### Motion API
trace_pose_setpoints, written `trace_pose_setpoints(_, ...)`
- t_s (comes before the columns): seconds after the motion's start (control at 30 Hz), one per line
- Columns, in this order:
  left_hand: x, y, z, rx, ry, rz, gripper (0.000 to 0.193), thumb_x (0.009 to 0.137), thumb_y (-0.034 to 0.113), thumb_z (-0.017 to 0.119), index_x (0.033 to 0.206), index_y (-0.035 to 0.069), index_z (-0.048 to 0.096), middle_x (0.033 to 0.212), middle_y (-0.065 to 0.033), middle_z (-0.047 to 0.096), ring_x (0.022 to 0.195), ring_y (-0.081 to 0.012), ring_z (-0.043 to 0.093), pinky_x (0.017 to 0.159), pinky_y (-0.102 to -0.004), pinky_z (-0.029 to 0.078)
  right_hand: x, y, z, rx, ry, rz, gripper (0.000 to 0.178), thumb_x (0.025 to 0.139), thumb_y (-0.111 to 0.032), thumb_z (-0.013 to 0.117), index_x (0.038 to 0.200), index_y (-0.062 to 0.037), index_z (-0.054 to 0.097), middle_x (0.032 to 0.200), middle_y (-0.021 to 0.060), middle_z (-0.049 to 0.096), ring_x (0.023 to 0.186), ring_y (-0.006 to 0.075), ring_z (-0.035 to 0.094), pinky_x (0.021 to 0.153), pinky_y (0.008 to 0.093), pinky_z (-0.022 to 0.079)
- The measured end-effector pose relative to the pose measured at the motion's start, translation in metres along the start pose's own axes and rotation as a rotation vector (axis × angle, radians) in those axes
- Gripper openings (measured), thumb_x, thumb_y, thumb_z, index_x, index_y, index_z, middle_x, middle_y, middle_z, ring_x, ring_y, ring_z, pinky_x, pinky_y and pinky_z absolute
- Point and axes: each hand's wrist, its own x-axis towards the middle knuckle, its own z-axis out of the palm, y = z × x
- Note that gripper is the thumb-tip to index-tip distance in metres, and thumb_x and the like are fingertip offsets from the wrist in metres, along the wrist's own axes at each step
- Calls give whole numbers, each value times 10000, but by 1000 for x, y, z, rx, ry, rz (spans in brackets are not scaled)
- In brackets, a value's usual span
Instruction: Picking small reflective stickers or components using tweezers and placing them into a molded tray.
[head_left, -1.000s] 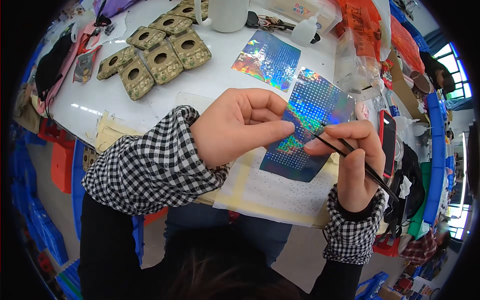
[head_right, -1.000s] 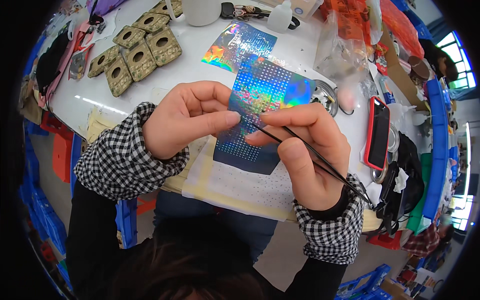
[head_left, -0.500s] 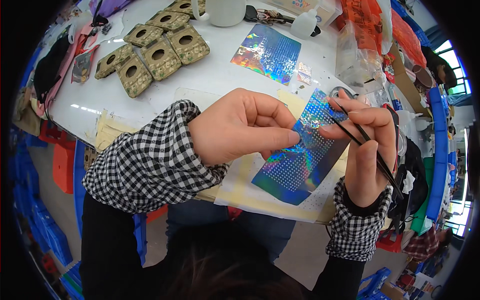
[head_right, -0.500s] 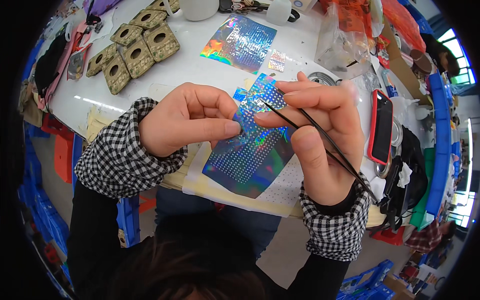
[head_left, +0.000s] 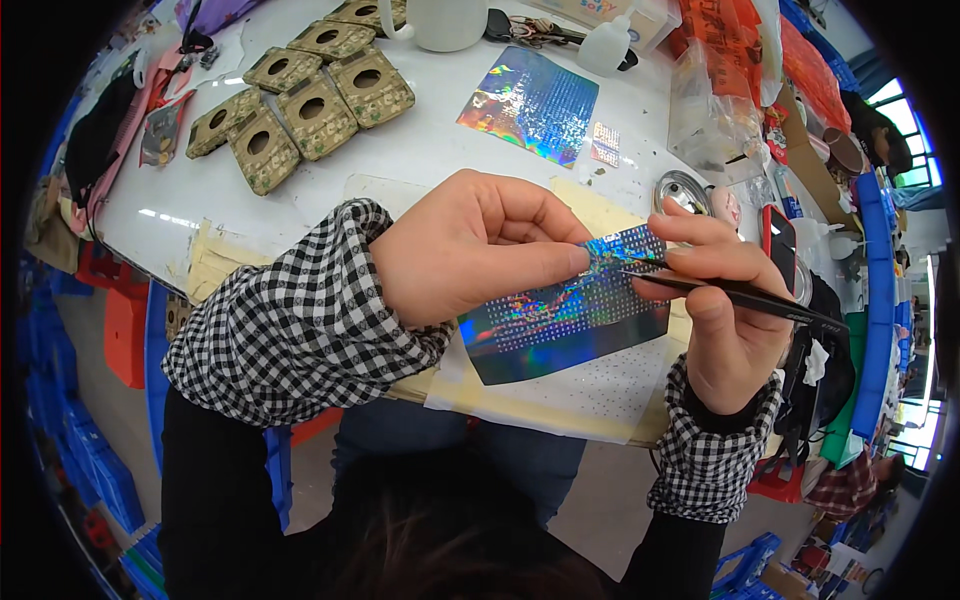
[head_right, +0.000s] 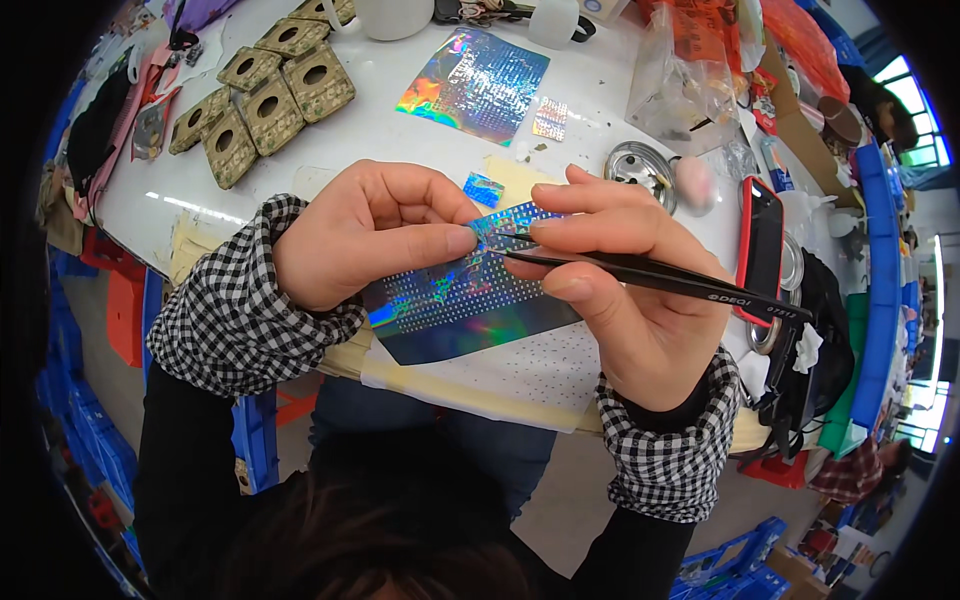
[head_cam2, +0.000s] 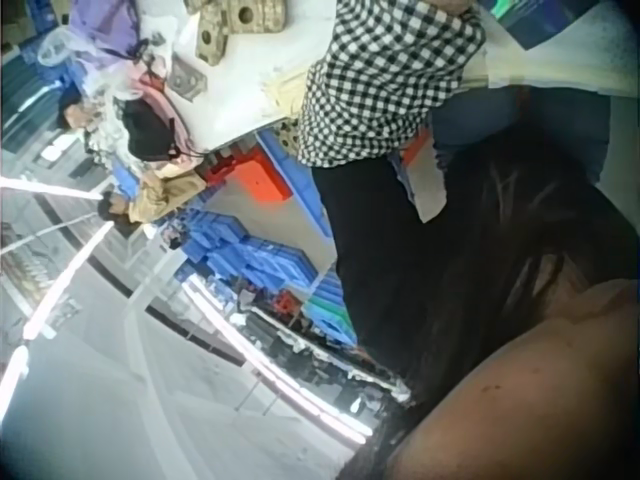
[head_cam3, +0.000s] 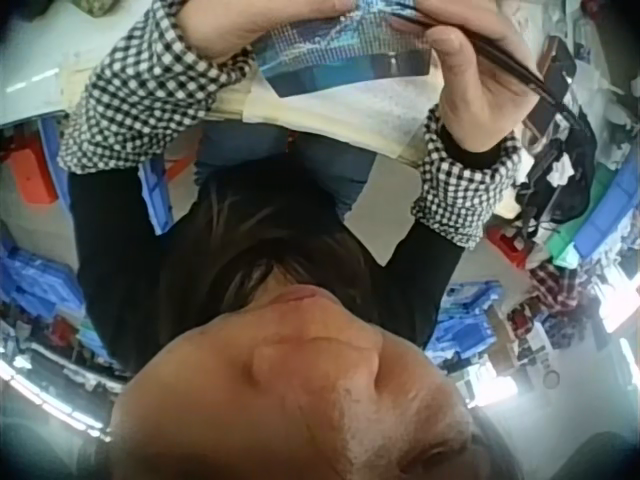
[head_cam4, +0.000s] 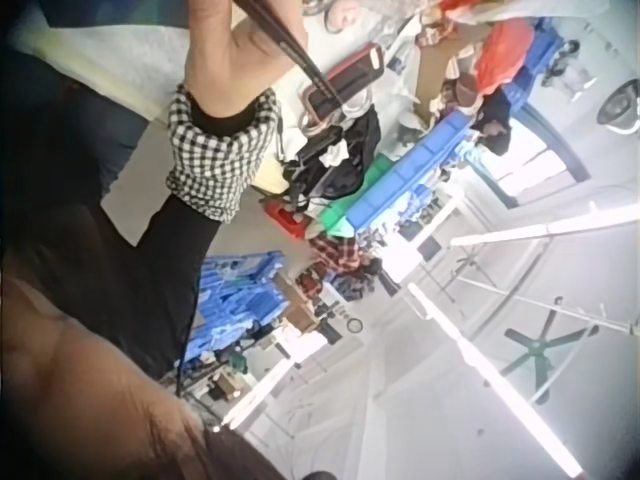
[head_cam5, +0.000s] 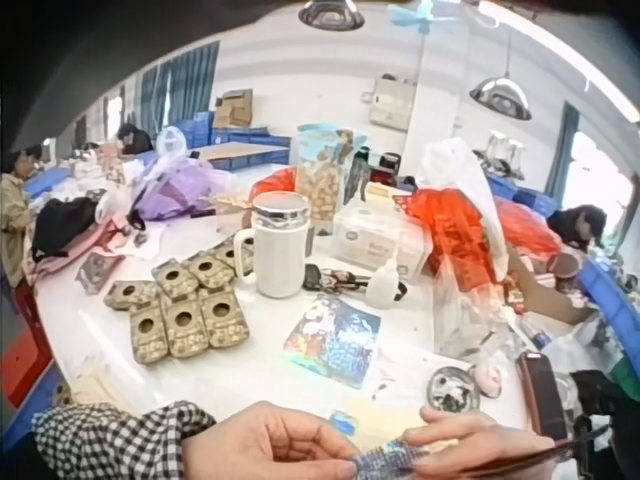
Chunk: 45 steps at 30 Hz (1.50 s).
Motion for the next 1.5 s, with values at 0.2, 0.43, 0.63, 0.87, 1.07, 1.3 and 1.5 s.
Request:
trace_pose_setpoints(0.2,-2,1,0,-13,-4,5,164,844,62,595,976,-37,593,900,-66,644,790,-61,594,721,-183,472,5,7,0,5,-43,-51,267,848,-192,597,973,39,643,922,107,656,962,224,551,960,390,378)
trace_pose_setpoints(0.43,0,-1,-1,36,7,35,146,834,59,609,950,-29,598,877,-43,639,767,-46,577,696,-175,458,1,4,3,279,-100,44,265,908,-166,503,968,75,597,914,154,615,849,193,603,776,289,480)
trace_pose_setpoints(0.63,-1,-2,0,75,8,59,116,834,64,611,919,-13,600,847,-20,632,744,-32,559,673,-170,449,-3,-2,8,205,12,128,242,931,-134,469,936,67,603,895,133,618,795,169,604,735,249,476)
trace_pose_setpoints(0.87,0,-5,0,105,0,93,110,831,57,612,917,-9,597,848,-22,634,748,-36,567,686,-172,457,-1,-2,8,41,-5,66,225,917,-133,493,908,47,628,830,96,615,731,131,579,672,225,446)
trace_pose_setpoints(1.07,0,-2,2,72,17,99,113,835,55,610,925,-11,590,842,-18,629,737,-30,563,662,-163,448,0,4,0,-161,4,-35,377,945,-283,418,942,42,610,1010,159,539,918,227,530,826,316,417)
trace_pose_setpoints(1.3,-2,0,3,69,47,168,113,840,55,608,928,-13,589,815,-11,623,719,-25,557,629,-157,436,-3,2,8,283,87,228,335,942,-263,465,1012,27,617,1080,137,590,931,144,554,831,250,420)
trace_pose_setpoints(1.5,-1,-2,3,95,66,155,135,839,51,608,952,-20,589,822,-18,629,725,-26,560,642,-155,441,-1,-2,11,269,112,317,322,939,-254,483,998,34,615,966,88,634,896,116,555,825,239,417)
